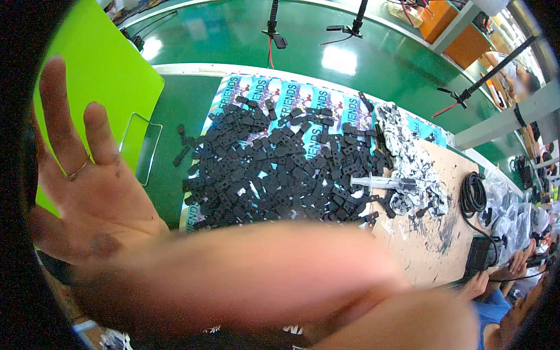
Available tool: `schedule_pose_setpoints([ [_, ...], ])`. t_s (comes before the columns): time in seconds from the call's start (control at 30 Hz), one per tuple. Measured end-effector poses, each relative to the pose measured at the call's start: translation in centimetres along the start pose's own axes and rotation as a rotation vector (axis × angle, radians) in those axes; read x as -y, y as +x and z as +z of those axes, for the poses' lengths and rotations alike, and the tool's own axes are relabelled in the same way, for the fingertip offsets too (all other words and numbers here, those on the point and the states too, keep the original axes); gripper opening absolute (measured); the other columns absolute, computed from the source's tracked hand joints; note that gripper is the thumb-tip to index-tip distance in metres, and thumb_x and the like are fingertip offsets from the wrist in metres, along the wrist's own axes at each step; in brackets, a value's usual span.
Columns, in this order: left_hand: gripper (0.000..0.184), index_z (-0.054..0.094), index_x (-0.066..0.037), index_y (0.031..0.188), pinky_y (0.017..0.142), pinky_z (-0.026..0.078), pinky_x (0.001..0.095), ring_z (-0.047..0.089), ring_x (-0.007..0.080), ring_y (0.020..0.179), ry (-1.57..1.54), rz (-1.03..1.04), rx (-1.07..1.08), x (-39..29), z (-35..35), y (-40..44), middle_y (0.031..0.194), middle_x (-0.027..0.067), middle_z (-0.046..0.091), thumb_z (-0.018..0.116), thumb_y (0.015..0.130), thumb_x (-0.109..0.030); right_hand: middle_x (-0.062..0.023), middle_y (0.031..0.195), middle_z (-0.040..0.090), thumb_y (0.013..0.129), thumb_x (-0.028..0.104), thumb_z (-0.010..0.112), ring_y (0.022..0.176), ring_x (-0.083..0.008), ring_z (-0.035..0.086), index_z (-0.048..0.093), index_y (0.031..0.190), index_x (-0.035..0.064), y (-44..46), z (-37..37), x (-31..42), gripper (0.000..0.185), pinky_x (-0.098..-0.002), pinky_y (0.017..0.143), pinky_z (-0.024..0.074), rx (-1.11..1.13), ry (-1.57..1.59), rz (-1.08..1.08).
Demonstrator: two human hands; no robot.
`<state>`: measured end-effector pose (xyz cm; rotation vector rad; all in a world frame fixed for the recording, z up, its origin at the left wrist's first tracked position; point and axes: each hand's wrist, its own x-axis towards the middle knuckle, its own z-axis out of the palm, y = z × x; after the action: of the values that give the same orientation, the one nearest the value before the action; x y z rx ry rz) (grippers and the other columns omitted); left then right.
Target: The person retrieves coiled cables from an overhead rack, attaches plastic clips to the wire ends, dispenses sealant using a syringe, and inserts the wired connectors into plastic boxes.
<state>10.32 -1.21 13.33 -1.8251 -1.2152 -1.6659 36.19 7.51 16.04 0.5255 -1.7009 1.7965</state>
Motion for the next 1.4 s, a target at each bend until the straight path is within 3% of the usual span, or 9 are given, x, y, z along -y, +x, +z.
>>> schedule_pose_setpoints([
  [0.2, 0.055, 0.042, -0.025, 0.141, 0.109, 0.035, 0.0515, 0.017, 0.0553, 0.137, -0.002, 0.021, 0.004, 0.1, 0.2, -0.1, 0.148, 0.0388, 0.011, 0.056, 0.09, -0.04, -0.0017, 0.075, 0.057, 0.096, 0.012, 0.039, 0.067, -0.0133, 0.059, 0.057, 0.073, 0.0077, 0.5, 0.6, -0.3, 0.029, -0.0301, 0.056, 0.0469, 0.188, 0.114, -0.022],
  [0.83, 0.058, 0.04, -0.03, 0.143, 0.107, 0.035, 0.0555, 0.017, 0.0596, 0.135, -0.038, 0.088, -0.047, 1.1, -0.7, 1.0, 0.147, 0.0397, 0.016, 0.055, 0.09, -0.048, -0.0013, 0.074, 0.056, 0.096, 0.012, 0.038, 0.066, -0.0131, 0.059, 0.055, 0.071, 0.0087, 1.9, 1.6, 3.4, 0.031, -0.0304, 0.055, 0.0467, 0.232, 0.132, -0.208],
  [0.87, 0.058, 0.04, -0.029, 0.143, 0.107, 0.035, 0.0554, 0.017, 0.0594, 0.135, -0.045, 0.094, -0.054, 1.2, -1.2, 1.2, 0.147, 0.0395, 0.016, 0.055, 0.09, -0.047, -0.0014, 0.072, 0.055, 0.095, 0.009, 0.037, 0.067, -0.0143, 0.059, 0.055, 0.069, 0.0086, 1.5, 2.1, 3.6, 0.031, -0.0313, 0.055, 0.046, 0.185, 0.109, -0.268],
  [0.93, 0.057, 0.04, -0.029, 0.143, 0.107, 0.035, 0.0552, 0.018, 0.0589, 0.135, -0.063, 0.08, -0.069, 1.4, -2.4, 1.6, 0.147, 0.0391, 0.016, 0.054, 0.09, -0.047, -0.005, 0.075, 0.057, 0.095, 0.008, 0.038, 0.07, -0.0177, 0.06, 0.058, 0.073, 0.0056, 1.1, 2.3, 3.6, 0.03, -0.0327, 0.057, 0.0467, 0.356, -0.266, -0.939],
  [1.0, 0.057, 0.041, -0.029, 0.143, 0.107, 0.035, 0.0549, 0.018, 0.0584, 0.135, -0.074, 0.114, -0.079, 1.0, -3.1, 2.3, 0.147, 0.0387, 0.017, 0.054, 0.09, -0.047, -0.0092, 0.08, 0.059, 0.096, 0.009, 0.039, 0.074, -0.0214, 0.06, 0.06, 0.08, 0.0014, 1.2, 1.3, 3.2, 0.028, -0.035, 0.06, 0.0479, 0.614, -0.333, -1.061],
  [1.03, 0.057, 0.041, -0.028, 0.143, 0.107, 0.035, 0.0548, 0.018, 0.0582, 0.135, -0.078, 0.13, -0.087, 0.8, -3.4, 2.6, 0.146, 0.0386, 0.017, 0.054, 0.09, -0.047, -0.0117, 0.084, 0.06, 0.097, 0.009, 0.039, 0.077, -0.0234, 0.061, 0.061, 0.085, -0.0013, 1.3, 0.5, 3.8, 0.027, -0.0366, 0.062, 0.0487, 0.742, -0.205, -0.79],
  [1.07, 0.057, 0.041, -0.028, 0.142, 0.107, 0.035, 0.0547, 0.018, 0.0579, 0.134, -0.087, 0.13, -0.104, 1.4, -3.9, 2.4, 0.146, 0.0384, 0.017, 0.054, 0.09, -0.046, -0.0117, 0.086, 0.059, 0.097, 0.011, 0.04, 0.079, -0.0233, 0.06, 0.061, 0.086, -0.0007, 1.0, 0.2, 4.4, 0.026, -0.0362, 0.063, 0.0488, 0.684, -0.127, -0.612],
  [1.27, 0.055, 0.041, -0.027, 0.142, 0.107, 0.035, 0.054, 0.019, 0.0565, 0.134, -0.171, 0.126, -0.153, 1.8, -5.8, 3.0, 0.146, 0.0373, 0.019, 0.054, 0.091, -0.045, -0.0116, 0.099, 0.056, 0.097, 0.023, 0.046, 0.087, -0.0231, 0.057, 0.06, 0.096, 0.0029, 2.9, 1.9, 4.7, 0.024, -0.0338, 0.07, 0.0497, -0.117, -0.079, 0.254],
  [1.4, 0.055, 0.042, -0.026, 0.141, 0.107, 0.035, 0.0536, 0.02, 0.0555, 0.134, -0.189, 0.133, -0.153, 1.4, -6.5, 3.5, 0.145, 0.0366, 0.02, 0.053, 0.091, -0.045, -0.0116, 0.108, 0.055, 0.097, 0.031, 0.05, 0.093, -0.0229, 0.055, 0.059, 0.103, 0.0053, 3.8, 2.4, 7.7, 0.028, -0.0322, 0.074, 0.0503, -0.345, 0.03, 0.784],
])
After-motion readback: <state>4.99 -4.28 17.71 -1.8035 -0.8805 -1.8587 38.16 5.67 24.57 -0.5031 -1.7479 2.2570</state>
